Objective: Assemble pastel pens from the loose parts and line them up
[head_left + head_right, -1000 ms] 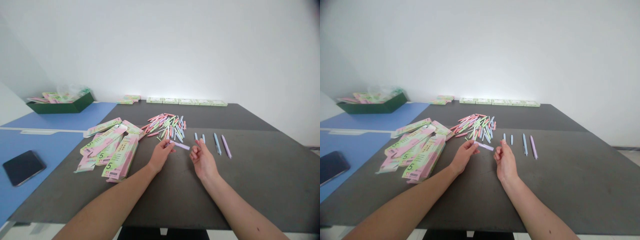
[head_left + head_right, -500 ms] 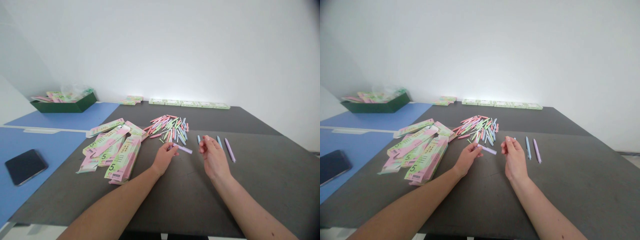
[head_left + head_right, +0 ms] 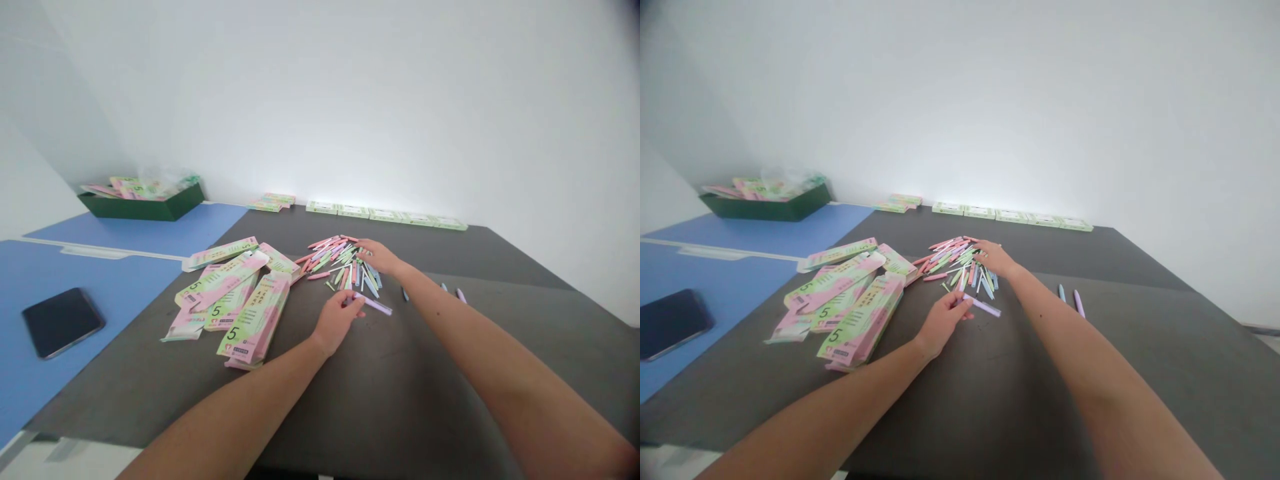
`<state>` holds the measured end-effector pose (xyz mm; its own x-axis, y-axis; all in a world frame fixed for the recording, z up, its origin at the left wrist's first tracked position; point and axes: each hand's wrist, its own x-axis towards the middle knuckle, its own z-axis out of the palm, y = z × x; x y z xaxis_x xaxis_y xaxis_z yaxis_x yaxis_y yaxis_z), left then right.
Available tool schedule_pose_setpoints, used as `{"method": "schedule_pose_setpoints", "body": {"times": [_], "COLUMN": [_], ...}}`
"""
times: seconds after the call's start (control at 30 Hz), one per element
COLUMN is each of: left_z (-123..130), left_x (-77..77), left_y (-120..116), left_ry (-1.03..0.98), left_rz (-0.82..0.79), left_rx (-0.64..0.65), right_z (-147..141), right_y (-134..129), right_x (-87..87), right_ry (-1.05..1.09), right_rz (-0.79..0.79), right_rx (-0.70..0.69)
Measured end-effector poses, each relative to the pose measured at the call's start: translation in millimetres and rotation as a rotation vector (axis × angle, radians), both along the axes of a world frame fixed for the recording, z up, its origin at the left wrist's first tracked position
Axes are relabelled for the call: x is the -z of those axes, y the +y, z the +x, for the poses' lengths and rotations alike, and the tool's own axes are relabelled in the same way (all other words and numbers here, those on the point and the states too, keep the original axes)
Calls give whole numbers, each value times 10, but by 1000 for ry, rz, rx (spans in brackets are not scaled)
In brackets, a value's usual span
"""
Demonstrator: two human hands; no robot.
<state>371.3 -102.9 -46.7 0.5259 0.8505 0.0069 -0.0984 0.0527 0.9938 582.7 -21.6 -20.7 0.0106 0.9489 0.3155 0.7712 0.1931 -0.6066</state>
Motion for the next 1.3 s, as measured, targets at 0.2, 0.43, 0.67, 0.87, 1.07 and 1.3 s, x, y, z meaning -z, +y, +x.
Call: {"method": "schedule_pose_setpoints", "body": {"times": [0.2,0.43,0.67,0.87,1.07,1.3], "left_z": [-2,-2,-3,-6,-9,-19], "left_x": [33,0,-12,10,36,19], "left_y": [10,-11,-14,5,28,21], "left_ry": [8,47,65,81,97,98], "left_rz": [-8,-14,0,-8,31,43], "left_rx": [18,19,22,26,35,20], "right_z": [-178,2,173,429,757,589], "right_y": [303,140,-93,-195,-350,-522], "right_x": [165,260,172,-11,-5,110], "right_ry": [-108,-117,-78,-50,-119,-220], "right_rz": [-134,-203,-199,-203,-206,-183], "right_rx": [-219,-333,-193,89,244,-87]}}
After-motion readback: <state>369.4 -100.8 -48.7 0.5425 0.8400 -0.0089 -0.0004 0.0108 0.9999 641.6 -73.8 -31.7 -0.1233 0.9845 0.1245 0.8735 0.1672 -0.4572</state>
